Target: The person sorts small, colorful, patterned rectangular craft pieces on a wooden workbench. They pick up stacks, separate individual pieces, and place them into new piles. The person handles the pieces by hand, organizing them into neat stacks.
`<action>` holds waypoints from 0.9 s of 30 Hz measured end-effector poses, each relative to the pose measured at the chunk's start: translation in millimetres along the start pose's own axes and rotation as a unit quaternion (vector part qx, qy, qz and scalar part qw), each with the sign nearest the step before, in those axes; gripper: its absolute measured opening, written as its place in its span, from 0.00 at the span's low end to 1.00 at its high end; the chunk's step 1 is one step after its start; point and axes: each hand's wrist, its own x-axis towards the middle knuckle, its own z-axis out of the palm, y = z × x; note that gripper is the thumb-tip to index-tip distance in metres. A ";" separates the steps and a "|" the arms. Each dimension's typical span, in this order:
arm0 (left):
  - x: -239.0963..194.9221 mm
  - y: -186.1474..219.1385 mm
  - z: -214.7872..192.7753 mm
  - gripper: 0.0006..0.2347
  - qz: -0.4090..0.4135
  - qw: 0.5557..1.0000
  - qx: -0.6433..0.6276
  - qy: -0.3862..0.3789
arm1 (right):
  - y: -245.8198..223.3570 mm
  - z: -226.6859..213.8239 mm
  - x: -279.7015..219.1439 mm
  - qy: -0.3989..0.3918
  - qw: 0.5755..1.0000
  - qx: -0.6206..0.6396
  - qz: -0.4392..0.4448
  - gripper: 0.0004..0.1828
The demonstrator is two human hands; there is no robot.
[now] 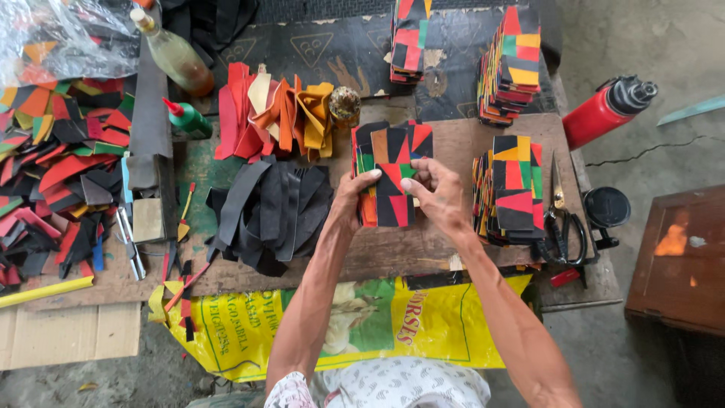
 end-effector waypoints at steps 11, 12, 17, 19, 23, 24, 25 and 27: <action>-8.7 16.1 -10.3 0.17 0.022 0.998 -0.045 0.027 | 4.2 -28.1 9.0 0.101 0.959 -0.211 -0.158 0.19; -8.2 14.9 -11.1 0.18 0.027 0.999 -0.021 0.022 | 6.0 -23.7 7.2 0.101 0.950 -0.227 -0.189 0.19; -3.3 6.2 0.1 0.18 0.030 0.999 0.036 0.004 | 9.8 1.4 3.8 0.019 0.997 -0.048 -0.060 0.17; -5.3 5.6 3.7 0.17 0.030 0.998 0.048 0.008 | 7.6 4.0 1.8 0.015 0.997 -0.039 -0.062 0.16; -8.6 6.6 10.1 0.17 0.030 0.998 0.051 0.000 | 1.2 -1.4 -2.3 -0.011 0.999 0.037 -0.026 0.13; -9.9 6.2 11.9 0.17 0.030 0.998 0.053 -0.002 | 0.1 -3.2 -3.8 -0.015 0.999 0.052 -0.009 0.12; -10.6 6.3 14.0 0.17 0.026 0.998 0.050 -0.008 | -0.9 -4.9 -4.6 -0.012 0.998 0.060 -0.014 0.12; -12.5 6.7 19.1 0.17 0.017 0.999 0.046 -0.019 | -2.8 -11.2 -7.0 -0.006 0.997 0.077 -0.026 0.12</action>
